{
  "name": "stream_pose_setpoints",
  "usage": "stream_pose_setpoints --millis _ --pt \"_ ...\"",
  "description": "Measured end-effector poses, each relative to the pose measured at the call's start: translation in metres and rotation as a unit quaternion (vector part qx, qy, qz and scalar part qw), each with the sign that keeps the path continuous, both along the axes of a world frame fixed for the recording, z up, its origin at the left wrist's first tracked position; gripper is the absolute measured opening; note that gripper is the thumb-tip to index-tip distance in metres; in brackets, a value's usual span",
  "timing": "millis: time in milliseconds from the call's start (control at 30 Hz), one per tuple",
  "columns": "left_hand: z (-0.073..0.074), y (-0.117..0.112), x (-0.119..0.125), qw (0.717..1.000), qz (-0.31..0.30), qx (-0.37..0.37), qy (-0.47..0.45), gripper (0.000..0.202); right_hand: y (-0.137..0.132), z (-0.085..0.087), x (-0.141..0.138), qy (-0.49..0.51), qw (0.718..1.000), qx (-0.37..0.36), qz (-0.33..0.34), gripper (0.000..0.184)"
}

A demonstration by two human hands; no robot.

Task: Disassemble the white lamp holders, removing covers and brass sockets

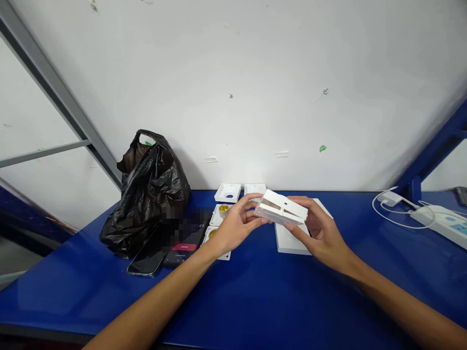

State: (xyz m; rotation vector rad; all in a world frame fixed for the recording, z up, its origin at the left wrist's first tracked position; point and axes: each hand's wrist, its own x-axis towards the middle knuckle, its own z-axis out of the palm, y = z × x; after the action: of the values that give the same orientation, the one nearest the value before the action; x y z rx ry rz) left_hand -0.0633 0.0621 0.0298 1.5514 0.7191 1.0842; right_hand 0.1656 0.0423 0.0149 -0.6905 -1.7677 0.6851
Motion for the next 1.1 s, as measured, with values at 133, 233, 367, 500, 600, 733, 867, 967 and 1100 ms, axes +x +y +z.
stream_pose_setpoints --millis 133,233,367,500,600,733,867,967,1100 --pt "0.003 -0.001 -0.002 0.994 0.047 0.069 0.065 0.028 0.001 0.002 0.002 -0.006 0.999 -0.032 0.027 0.043" --pt "0.002 -0.003 -0.003 0.986 0.066 0.114 0.102 0.02 0.002 0.002 0.003 -0.011 0.999 -0.024 0.032 0.045" --pt "-0.001 -0.004 -0.007 0.973 0.076 0.163 0.148 0.016 0.004 0.0 0.005 -0.037 0.999 -0.004 0.021 0.046" --pt "-0.005 -0.002 -0.01 0.962 0.073 0.197 0.175 0.02 0.004 0.0 0.007 -0.082 0.996 0.034 0.024 0.045" --pt "-0.005 -0.002 -0.01 0.956 0.076 0.212 0.186 0.022 0.002 0.003 0.006 -0.09 0.995 0.033 0.031 0.048" --pt "-0.005 -0.004 -0.01 0.95 0.097 0.215 0.203 0.023 0.002 0.005 0.006 -0.102 0.995 0.011 0.012 0.051" --pt "-0.007 -0.004 -0.011 0.946 0.113 0.218 0.209 0.023 0.004 0.001 0.008 -0.121 0.992 0.04 -0.018 0.056" --pt "-0.007 -0.004 -0.011 0.945 0.114 0.225 0.211 0.022 0.005 -0.001 0.01 -0.133 0.989 0.052 -0.03 0.06" --pt "-0.006 -0.004 -0.012 0.941 0.103 0.232 0.224 0.025 0.006 -0.001 0.011 -0.119 0.99 0.066 -0.024 0.056"
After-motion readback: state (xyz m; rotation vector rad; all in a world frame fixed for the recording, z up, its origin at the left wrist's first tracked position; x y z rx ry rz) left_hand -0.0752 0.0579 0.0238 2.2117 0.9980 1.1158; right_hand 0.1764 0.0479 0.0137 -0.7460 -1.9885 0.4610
